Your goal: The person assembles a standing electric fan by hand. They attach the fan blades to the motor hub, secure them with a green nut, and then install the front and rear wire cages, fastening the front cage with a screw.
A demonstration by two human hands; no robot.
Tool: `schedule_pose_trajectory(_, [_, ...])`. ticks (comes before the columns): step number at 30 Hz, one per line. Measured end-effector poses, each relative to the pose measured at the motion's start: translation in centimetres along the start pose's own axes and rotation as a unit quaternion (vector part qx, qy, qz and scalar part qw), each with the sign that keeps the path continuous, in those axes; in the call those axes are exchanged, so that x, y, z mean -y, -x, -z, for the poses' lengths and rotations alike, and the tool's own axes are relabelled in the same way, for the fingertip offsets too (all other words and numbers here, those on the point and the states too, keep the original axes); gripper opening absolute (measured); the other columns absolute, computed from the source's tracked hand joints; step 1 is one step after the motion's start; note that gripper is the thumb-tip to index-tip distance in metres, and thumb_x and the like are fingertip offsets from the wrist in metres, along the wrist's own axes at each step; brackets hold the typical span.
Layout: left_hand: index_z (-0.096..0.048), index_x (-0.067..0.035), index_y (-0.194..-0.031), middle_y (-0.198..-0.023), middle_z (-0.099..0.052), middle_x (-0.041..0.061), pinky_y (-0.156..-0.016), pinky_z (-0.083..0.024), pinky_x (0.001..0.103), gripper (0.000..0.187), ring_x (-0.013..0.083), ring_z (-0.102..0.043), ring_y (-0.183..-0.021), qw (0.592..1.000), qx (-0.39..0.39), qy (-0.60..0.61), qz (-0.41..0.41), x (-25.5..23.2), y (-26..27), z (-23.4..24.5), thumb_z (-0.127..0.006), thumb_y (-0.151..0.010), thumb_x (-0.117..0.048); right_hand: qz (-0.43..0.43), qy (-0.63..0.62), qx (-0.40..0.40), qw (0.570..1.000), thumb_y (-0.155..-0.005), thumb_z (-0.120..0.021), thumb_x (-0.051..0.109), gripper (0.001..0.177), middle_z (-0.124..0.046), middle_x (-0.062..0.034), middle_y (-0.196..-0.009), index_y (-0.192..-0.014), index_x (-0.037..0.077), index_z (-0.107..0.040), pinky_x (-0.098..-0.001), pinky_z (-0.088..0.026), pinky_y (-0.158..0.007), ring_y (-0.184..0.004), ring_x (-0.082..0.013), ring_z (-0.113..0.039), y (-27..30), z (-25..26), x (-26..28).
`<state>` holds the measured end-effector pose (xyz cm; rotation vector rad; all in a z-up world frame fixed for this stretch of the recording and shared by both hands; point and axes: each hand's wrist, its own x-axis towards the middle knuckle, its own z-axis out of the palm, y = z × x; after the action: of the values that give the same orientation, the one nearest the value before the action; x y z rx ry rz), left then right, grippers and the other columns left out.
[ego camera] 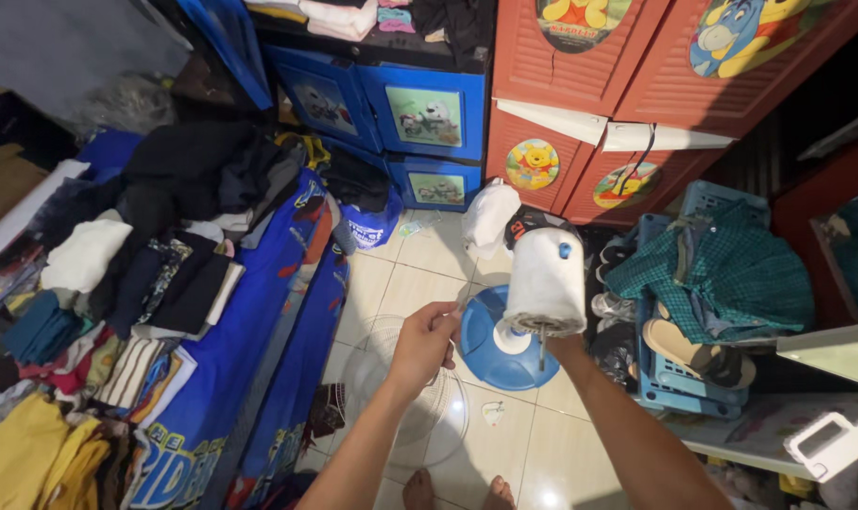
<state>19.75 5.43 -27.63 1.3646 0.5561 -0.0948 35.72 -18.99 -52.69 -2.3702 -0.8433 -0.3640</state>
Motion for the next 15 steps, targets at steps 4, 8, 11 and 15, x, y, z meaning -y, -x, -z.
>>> schedule_pose_trajectory(4, [-0.063, 0.001, -0.129, -0.078, -0.067, 0.006, -0.048, -0.054, 0.030, 0.039, 0.0116, -0.057, -0.054, 1.000, 0.001, 0.016, 0.017, 0.5, -0.3, -0.6, -0.060, -0.094, -0.016, -0.077, -0.028, 0.037, 0.996, -0.090, -0.063, 0.024, 0.044, -0.064, -0.0042, -0.135, -0.133, 0.019, -0.059, -0.0427, -0.044, -0.114, -0.131, -0.0226, -0.056, 1.5, -2.1, 1.5])
schedule_pose_trajectory(8, [-0.060, -0.002, -0.130, -0.085, -0.069, 0.008, -0.057, -0.062, 0.036, 0.038, 0.0143, -0.063, -0.063, 0.996, 0.010, 0.062, 0.060, 1.4, -0.5, -0.8, -0.059, -0.094, -0.014, -0.116, -0.060, 0.097, 0.987, -0.088, -0.065, 0.022, 0.045, -0.067, -0.0034, -0.132, -0.133, 0.018, -0.059, -0.0427, -0.041, -0.114, -0.130, -0.0210, -0.057, 3.0, -5.1, 2.4])
schedule_pose_trajectory(11, [-0.064, 0.004, -0.128, -0.090, -0.069, 0.009, -0.060, -0.065, 0.040, 0.039, 0.0163, -0.063, -0.064, 0.994, 0.010, 0.081, 0.069, 1.8, 0.0, -0.1, -0.057, -0.095, -0.014, -0.105, -0.030, 0.133, 0.985, -0.087, -0.066, 0.020, 0.045, -0.068, -0.0028, -0.131, -0.132, 0.017, -0.060, -0.0428, -0.039, -0.114, -0.129, -0.0198, -0.058, 4.4, -6.6, 3.2])
schedule_pose_trajectory(15, [-0.062, 0.006, -0.128, -0.092, -0.067, 0.010, -0.064, -0.067, 0.045, 0.038, 0.0167, -0.061, -0.067, 0.982, -0.016, 0.128, 0.136, 1.9, 1.1, 1.0, -0.058, -0.096, -0.014, -0.196, -0.369, 0.111, 0.902, -0.086, -0.069, 0.023, 0.051, -0.068, -0.0090, -0.131, -0.135, 0.010, -0.057, -0.0426, -0.047, -0.107, -0.124, -0.0238, -0.062, 4.1, -7.4, 4.2])
